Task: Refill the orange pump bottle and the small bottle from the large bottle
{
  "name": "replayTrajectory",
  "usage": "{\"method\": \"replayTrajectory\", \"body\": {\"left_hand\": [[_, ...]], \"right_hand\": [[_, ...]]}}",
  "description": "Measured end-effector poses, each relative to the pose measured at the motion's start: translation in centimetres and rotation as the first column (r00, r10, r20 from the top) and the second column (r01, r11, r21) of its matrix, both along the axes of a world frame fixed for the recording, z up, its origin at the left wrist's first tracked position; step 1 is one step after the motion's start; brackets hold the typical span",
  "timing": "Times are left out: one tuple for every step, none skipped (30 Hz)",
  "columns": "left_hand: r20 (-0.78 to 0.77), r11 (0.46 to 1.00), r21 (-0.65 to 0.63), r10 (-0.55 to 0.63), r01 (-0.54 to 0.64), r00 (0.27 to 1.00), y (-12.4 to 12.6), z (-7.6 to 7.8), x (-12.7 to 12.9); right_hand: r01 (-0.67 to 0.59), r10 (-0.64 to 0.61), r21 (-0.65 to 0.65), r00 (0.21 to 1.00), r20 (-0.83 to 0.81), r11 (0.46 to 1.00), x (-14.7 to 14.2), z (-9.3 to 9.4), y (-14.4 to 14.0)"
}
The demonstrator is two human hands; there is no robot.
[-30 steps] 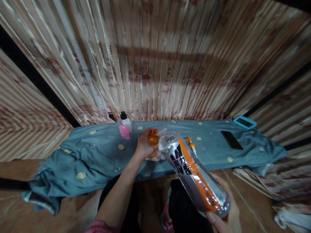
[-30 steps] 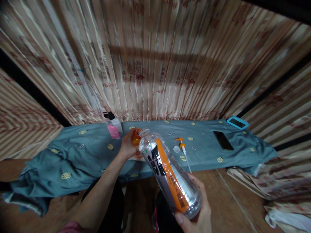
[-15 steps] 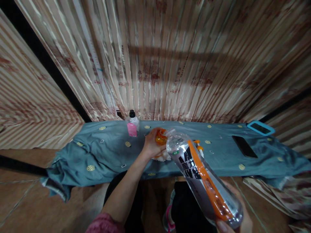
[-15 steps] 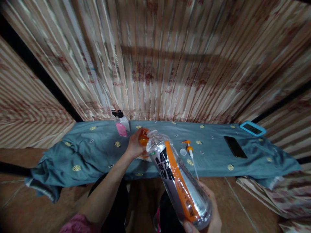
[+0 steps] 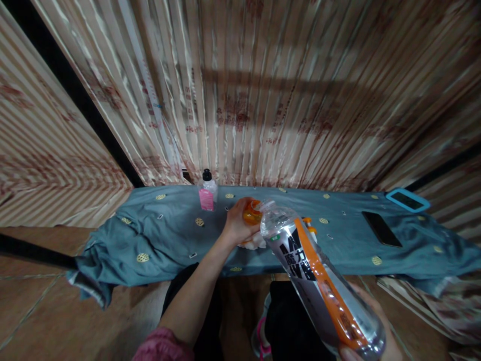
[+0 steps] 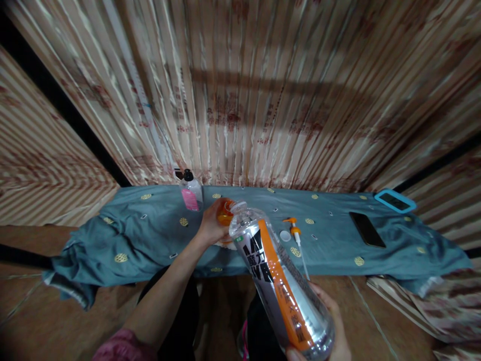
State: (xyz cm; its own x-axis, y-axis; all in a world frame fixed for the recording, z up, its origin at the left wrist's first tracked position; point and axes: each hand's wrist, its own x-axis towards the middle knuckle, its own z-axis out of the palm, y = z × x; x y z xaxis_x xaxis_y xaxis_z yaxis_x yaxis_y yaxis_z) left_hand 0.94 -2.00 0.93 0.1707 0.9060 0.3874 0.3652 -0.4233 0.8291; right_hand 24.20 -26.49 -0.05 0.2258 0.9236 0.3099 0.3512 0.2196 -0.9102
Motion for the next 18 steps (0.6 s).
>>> {"method": "replayTrajectory", "body": {"left_hand": [[-0.001, 1.0, 0.001, -0.002, 0.002, 1.0, 0.0, 0.0, 0.0], [-0.004, 1.0, 0.001, -0.004, 0.004, 1.0, 0.0, 0.1, 0.0], [-0.012, 1.0, 0.0, -0.006, 0.006, 1.0, 0.0, 0.1, -0.1], [-0.022, 1.0, -0.003, -0.006, 0.006, 1.0, -0.1, 0.1, -0.1], [-0.032, 1.0, -0.006, -0.006, 0.006, 0.999, -0.1, 0.2, -0.1], [-0.039, 1.0, -0.009, -0.005, 0.004, 0.999, -0.1, 0.2, -0.1], [-0.045, 1.0, -0.012, -0.004, 0.003, 0.999, -0.1, 0.3, -0.1], [-0.047, 1.0, -0.014, -0.002, 0.001, 0.999, -0.1, 0.3, -0.1], [-0.045, 1.0, -0.015, 0.0, 0.0, 0.999, -0.1, 0.3, -0.1], [-0.042, 1.0, -0.014, 0.0, 0.0, 0.999, -0.1, 0.3, -0.1], [-0.039, 1.0, -0.012, -0.001, 0.001, 0.999, -0.1, 0.3, 0.0], [-0.034, 1.0, -0.01, -0.002, 0.001, 0.999, -0.1, 0.3, 0.0], [-0.029, 1.0, -0.008, -0.001, 0.001, 1.0, -0.1, 0.3, 0.0], [-0.026, 1.0, -0.008, -0.001, 0.001, 1.0, -0.1, 0.3, 0.0], [-0.026, 1.0, -0.01, -0.001, 0.001, 1.0, -0.1, 0.2, 0.0], [-0.028, 1.0, -0.013, -0.001, 0.0, 1.0, -0.1, 0.2, 0.0], [-0.033, 1.0, -0.018, 0.0, 0.0, 0.999, -0.1, 0.2, 0.0], [-0.041, 1.0, -0.022, -0.001, 0.0, 0.999, -0.1, 0.3, 0.0]], "right_hand": [[0.009, -0.009, -0.002, 1.0, -0.002, 1.0, 0.0, 0.1, 0.1], [0.018, -0.018, 0.004, 1.0, 0.007, 1.0, 0.1, 0.2, 0.1], [0.017, -0.017, 0.011, 0.999, 0.029, 1.0, 0.2, 0.2, 0.1], [0.012, -0.013, 0.019, 0.998, 0.057, 1.0, 0.3, 0.2, 0.2], [0.0, -0.003, 0.031, 0.996, 0.088, 1.0, 0.5, 0.1, 0.2], [-0.014, 0.01, 0.041, 0.993, 0.117, 0.999, 0.6, 0.1, 0.2], [-0.025, 0.018, 0.049, 0.99, 0.14, 0.998, 0.7, 0.1, 0.2], [-0.031, 0.023, 0.051, 0.987, 0.157, 0.998, 0.8, 0.0, 0.2], [-0.026, 0.016, 0.061, 0.986, 0.166, 0.998, 0.9, 0.0, 0.2], [-0.029, 0.018, 0.063, 0.985, 0.173, 0.998, 1.0, -0.1, 0.1], [-0.035, 0.023, 0.063, 0.983, 0.182, 0.997, 1.1, -0.1, 0.1], [-0.035, 0.024, 0.06, 0.983, 0.184, 0.998, 1.2, 0.0, 0.0], [-0.036, 0.025, 0.057, 0.983, 0.182, 0.998, 1.2, 0.0, 0.0], [-0.034, 0.025, 0.052, 0.984, 0.175, 0.998, 1.2, 0.1, 0.0], [-0.026, 0.018, 0.047, 0.986, 0.164, 0.999, 1.2, 0.2, 0.0], [-0.016, 0.009, 0.045, 0.988, 0.155, 0.999, 1.0, 0.4, 0.1], [-0.002, -0.005, 0.05, 0.99, 0.144, 0.999, 0.7, 0.6, 0.1], [0.006, -0.012, 0.048, 0.991, 0.133, 0.999, 0.3, 0.8, 0.2]]}}
